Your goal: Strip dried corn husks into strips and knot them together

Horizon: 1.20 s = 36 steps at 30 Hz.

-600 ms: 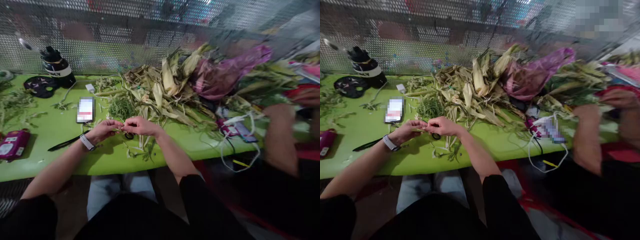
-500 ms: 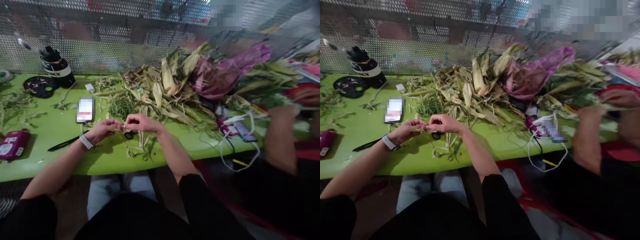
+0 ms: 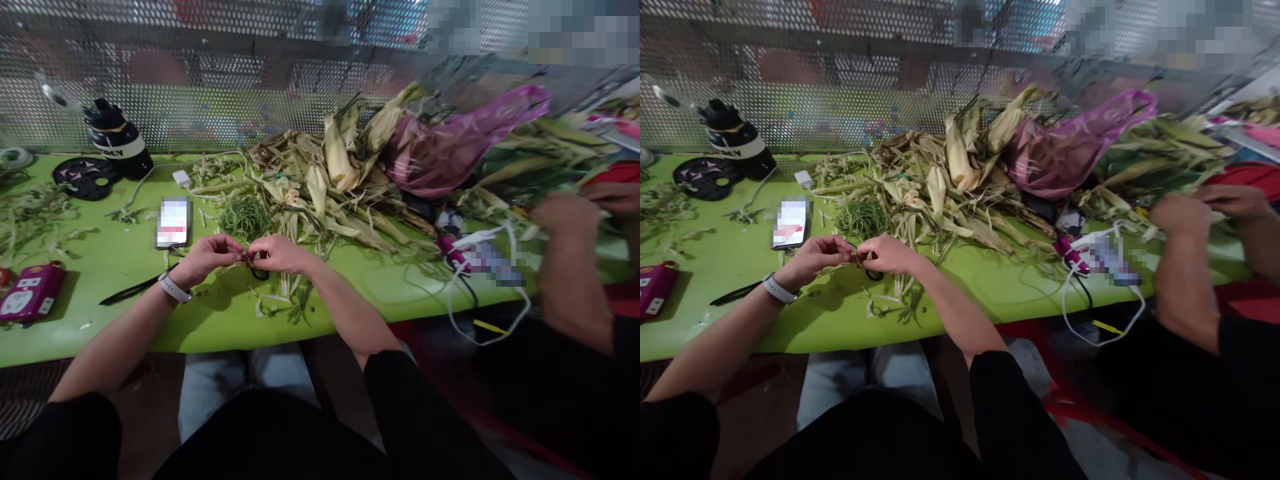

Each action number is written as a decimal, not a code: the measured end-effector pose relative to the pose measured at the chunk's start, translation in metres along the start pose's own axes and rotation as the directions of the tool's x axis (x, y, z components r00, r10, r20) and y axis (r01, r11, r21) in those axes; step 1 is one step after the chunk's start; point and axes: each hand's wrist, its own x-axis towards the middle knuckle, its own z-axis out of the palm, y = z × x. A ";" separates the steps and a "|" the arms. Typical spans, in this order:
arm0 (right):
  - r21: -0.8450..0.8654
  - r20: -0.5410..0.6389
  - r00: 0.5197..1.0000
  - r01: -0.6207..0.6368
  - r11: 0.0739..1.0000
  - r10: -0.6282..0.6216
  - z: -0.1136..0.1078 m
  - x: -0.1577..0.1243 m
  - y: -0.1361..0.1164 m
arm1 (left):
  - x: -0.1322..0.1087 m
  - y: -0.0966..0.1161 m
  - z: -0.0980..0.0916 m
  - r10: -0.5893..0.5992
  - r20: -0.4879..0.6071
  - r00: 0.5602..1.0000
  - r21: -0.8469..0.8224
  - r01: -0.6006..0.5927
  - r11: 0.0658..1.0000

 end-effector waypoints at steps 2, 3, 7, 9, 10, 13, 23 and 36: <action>-0.054 -0.009 1.000 -0.011 0.998 0.011 -0.001 0.000 0.001 | -0.001 0.002 -0.001 0.061 -0.015 0.998 0.141 -0.059 0.988; -0.073 -0.016 1.000 -0.016 0.997 0.015 -0.001 0.000 0.001 | -0.002 0.002 -0.001 0.095 -0.027 0.995 0.227 -0.087 0.970; -0.108 -0.047 0.999 -0.022 0.994 0.017 -0.001 0.000 0.002 | -0.008 0.002 0.003 0.258 -0.051 0.965 0.555 -0.188 0.810; -0.084 -0.052 0.997 -0.053 0.995 0.049 -0.001 0.000 0.002 | -0.009 -0.001 0.006 0.367 -0.031 0.930 0.680 -0.249 0.689; -0.049 -0.045 0.996 -0.082 0.995 0.080 -0.002 0.000 0.001 | -0.010 -0.003 0.008 0.422 -0.014 0.907 0.729 -0.279 0.625; 0.126 -0.012 0.980 -0.194 0.973 0.197 -0.005 0.000 0.000 | -0.009 -0.008 0.012 0.566 0.047 0.823 0.815 -0.359 0.455; 0.665 0.062 0.969 -0.220 0.714 0.240 0.002 0.010 0.007 | -0.004 -0.016 0.011 0.756 0.094 0.648 0.842 -0.457 0.286; 0.684 -0.070 0.970 -0.122 0.719 0.232 -0.005 0.008 0.024 | -0.012 -0.007 0.016 0.580 -0.088 0.809 0.745 -0.333 0.578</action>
